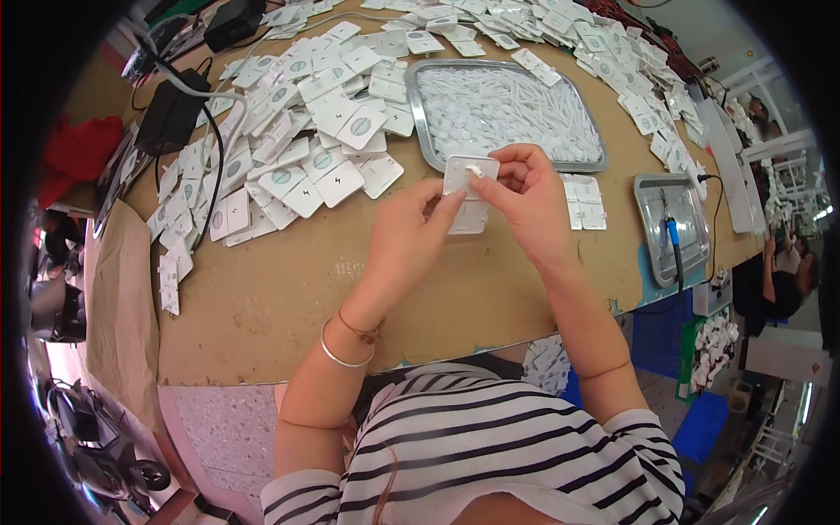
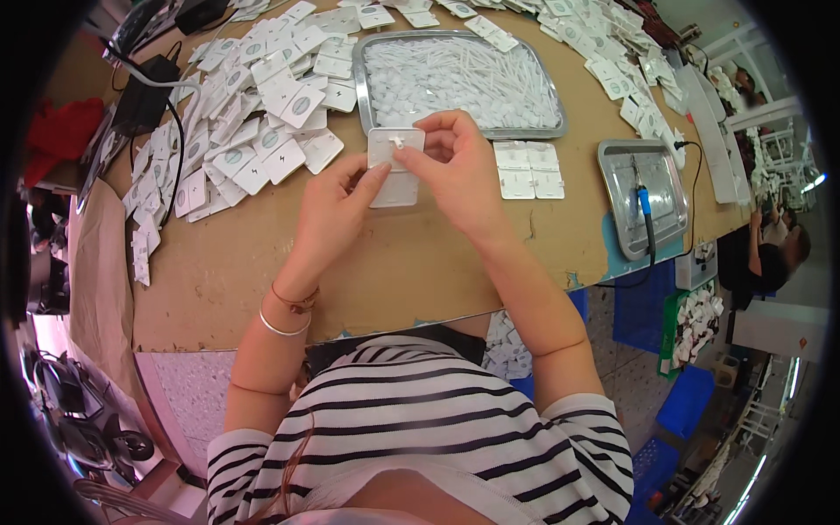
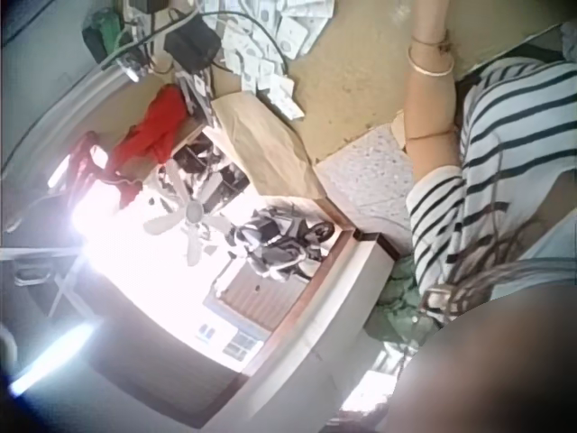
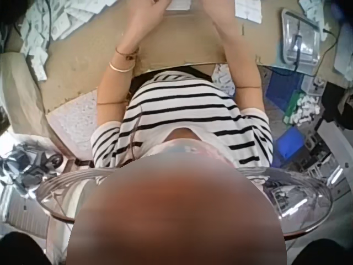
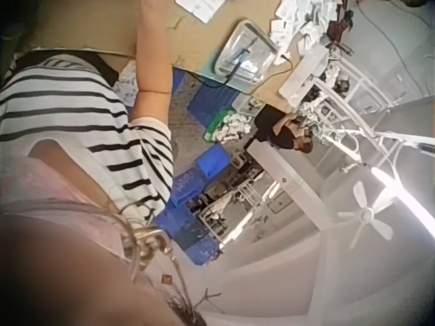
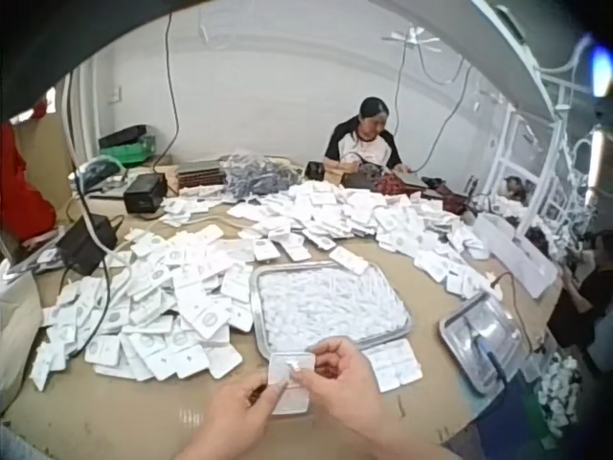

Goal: Manually placing small circular components into protective tags or cardboard holders at a workbench.

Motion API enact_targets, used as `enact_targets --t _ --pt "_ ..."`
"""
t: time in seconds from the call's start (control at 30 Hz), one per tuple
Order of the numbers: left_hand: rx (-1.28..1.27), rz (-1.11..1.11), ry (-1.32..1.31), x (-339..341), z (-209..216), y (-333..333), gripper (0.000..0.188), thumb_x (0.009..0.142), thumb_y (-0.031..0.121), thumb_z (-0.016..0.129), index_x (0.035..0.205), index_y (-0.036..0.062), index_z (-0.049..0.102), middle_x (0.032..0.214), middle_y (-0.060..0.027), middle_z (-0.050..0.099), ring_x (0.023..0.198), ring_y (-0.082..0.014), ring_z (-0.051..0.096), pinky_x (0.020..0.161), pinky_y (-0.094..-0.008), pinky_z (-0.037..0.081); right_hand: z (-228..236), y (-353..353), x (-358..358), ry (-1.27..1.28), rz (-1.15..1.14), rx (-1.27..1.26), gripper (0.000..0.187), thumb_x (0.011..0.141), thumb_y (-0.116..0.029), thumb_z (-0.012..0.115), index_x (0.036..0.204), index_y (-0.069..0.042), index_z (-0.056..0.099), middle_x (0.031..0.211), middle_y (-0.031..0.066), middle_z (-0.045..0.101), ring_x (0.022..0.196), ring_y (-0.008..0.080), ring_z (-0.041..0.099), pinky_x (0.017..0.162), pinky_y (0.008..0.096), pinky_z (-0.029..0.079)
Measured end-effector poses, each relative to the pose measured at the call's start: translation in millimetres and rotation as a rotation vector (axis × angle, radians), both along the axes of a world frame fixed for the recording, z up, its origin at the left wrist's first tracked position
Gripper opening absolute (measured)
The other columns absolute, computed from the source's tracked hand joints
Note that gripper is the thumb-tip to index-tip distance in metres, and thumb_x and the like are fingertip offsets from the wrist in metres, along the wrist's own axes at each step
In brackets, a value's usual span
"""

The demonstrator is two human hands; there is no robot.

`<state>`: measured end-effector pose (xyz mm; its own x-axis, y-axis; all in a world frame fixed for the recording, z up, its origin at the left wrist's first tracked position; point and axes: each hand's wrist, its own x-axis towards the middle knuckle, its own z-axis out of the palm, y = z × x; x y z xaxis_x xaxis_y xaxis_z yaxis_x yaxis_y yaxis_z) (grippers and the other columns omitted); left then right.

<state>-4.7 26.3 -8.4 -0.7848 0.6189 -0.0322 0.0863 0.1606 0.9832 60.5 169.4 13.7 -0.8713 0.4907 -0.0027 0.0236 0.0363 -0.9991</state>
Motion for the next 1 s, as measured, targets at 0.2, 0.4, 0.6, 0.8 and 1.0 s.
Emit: enact_targets --t 0.2,0.4,0.6,0.8,1.0 --pt "-0.139 -0.1 -0.066 12.9 -15.9 40.8 0.03 0.087 0.025 0.056 0.078 -0.0034 0.058 0.071 -0.0178 0.062 0.061 -0.0294 0.059 0.058 -0.0361 0.047 -12.6 53.6 36.4 -0.071 -0.249 0.384 0.022 0.085 -0.012 0.063 0.103 0.0 0.06 0.089 0.0018 0.061 0.078 0.006 0.055 0.071 0.0201 0.045" --pt "-0.552 -0.239 0.553 18.9 -13.5 91.6 0.039 0.088 0.033 0.048 0.078 -0.0007 0.065 0.072 -0.0198 0.063 0.066 -0.0354 0.061 0.061 -0.0433 0.049 -21.7 95.1 70.3 -0.098 -0.376 0.345 0.025 0.086 -0.013 0.063 0.105 0.002 0.059 0.091 0.0032 0.062 0.077 0.0063 0.055 0.071 0.0198 0.045" --pt "-0.645 -0.202 0.628 8.3 13.5 91.4 0.04 0.087 0.038 0.051 0.076 0.0016 0.066 0.073 -0.0188 0.063 0.069 -0.0346 0.062 0.061 -0.0432 0.048 -20.2 94.6 77.1 -0.102 -0.33 0.306 0.026 0.086 -0.014 0.063 0.105 0.003 0.059 0.09 0.0036 0.062 0.078 0.0073 0.056 0.072 0.0201 0.045" --pt "-0.731 0.36 1.072 -77.6 20.4 7.8 0.045 0.078 0.031 0.065 0.111 0.0012 0.055 0.108 -0.0184 0.057 0.085 -0.0289 0.059 0.073 -0.038 0.048 -6.8 99.0 51.5 -0.149 -0.274 0.441 0.024 0.086 -0.017 0.063 0.102 0.001 0.061 0.084 0.002 0.062 0.077 0.0071 0.056 0.07 0.0213 0.045" --pt "-0.821 0.273 0.935 -96.2 10.3 -13.0 0.046 0.078 0.018 0.064 0.122 0.0081 0.053 0.116 -0.0191 0.052 0.092 -0.0271 0.058 0.073 -0.0358 0.049 -24.6 129.7 -41.5 -0.165 -0.128 0.905 0.022 0.08 -0.017 0.065 0.097 -0.003 0.064 0.081 0.0091 0.065 0.071 0.0179 0.06 0.067 0.0299 0.047"
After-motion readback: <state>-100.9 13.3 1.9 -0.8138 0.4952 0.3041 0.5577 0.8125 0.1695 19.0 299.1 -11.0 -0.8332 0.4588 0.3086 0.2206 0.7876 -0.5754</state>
